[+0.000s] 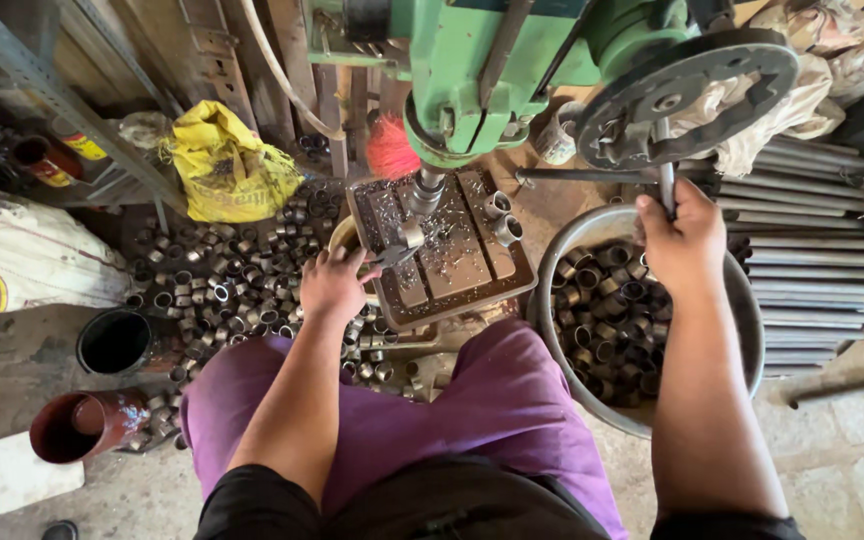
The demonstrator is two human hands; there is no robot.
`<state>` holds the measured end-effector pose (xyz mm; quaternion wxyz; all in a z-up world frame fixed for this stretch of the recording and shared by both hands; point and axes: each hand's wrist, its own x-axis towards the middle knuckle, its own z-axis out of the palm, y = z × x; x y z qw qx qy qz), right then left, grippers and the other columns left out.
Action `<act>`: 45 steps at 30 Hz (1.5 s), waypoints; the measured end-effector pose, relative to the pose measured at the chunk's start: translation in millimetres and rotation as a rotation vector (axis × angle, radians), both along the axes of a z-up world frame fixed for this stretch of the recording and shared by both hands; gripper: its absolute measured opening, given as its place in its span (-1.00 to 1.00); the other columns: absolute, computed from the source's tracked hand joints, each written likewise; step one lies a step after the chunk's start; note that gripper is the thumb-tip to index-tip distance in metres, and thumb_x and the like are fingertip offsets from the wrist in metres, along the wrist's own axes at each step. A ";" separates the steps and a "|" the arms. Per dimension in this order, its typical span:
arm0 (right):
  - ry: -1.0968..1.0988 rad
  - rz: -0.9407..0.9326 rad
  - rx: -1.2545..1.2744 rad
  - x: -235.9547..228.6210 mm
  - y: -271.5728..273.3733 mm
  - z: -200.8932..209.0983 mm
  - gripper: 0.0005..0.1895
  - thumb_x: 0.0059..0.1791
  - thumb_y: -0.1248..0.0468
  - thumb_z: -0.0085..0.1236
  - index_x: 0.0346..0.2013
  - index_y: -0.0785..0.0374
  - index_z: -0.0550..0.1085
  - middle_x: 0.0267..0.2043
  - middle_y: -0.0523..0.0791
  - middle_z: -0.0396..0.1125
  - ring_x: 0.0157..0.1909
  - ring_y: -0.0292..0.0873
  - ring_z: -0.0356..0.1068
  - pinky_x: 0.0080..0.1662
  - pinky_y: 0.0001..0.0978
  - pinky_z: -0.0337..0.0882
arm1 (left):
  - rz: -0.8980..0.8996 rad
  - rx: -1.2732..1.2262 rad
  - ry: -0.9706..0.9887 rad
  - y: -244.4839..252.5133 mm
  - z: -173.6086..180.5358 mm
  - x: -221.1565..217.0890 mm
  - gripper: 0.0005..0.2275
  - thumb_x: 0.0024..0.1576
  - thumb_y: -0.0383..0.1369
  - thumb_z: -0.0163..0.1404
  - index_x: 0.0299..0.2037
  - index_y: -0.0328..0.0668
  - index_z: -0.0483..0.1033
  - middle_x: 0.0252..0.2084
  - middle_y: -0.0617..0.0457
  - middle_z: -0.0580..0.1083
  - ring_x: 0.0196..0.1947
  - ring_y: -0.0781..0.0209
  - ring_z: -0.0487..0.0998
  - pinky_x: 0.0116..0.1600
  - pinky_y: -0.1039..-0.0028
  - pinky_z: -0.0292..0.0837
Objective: The person operates a drill press to drill holes into small metal cylindrical parts. They pick up parts from a large metal basin, place them under the drill bit, lower the drill to process them, and then place the finished parts into a tray on the machine table.
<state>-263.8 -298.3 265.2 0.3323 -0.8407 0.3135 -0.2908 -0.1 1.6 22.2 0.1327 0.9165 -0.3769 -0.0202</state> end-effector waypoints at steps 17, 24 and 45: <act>-0.107 -0.082 0.234 3.8 -19.9 -22.6 -0.57 0.15 0.18 0.20 -0.53 0.32 0.36 -0.64 -0.20 0.22 -0.65 -0.36 0.18 -0.56 -0.46 0.18 | 0.038 -0.016 -0.062 2.1 -8.8 -1.8 -0.60 0.17 0.12 0.00 0.09 0.19 0.53 -0.11 0.02 0.55 -0.04 0.00 0.57 0.11 0.11 0.41; -0.154 -0.019 0.177 7.7 -25.5 -36.0 -0.62 0.15 0.16 0.17 -0.47 0.31 0.40 -0.62 -0.24 0.25 -0.62 -0.39 0.23 -0.53 -0.50 0.22 | 0.040 0.005 -0.079 4.0 -13.9 -1.9 -0.57 0.16 0.12 -0.01 0.13 0.21 0.51 -0.07 0.04 0.56 -0.03 0.03 0.58 0.07 0.05 0.40; -0.296 0.100 0.235 11.9 -35.1 -60.5 -0.72 0.19 0.19 0.11 -0.31 0.33 0.46 -0.55 -0.24 0.28 -0.55 -0.40 0.24 -0.45 -0.53 0.24 | 0.057 0.181 0.048 0.7 -0.3 -0.7 -0.53 0.20 0.15 -0.14 0.26 0.28 0.42 0.05 0.10 0.52 0.03 0.12 0.54 0.18 0.18 0.35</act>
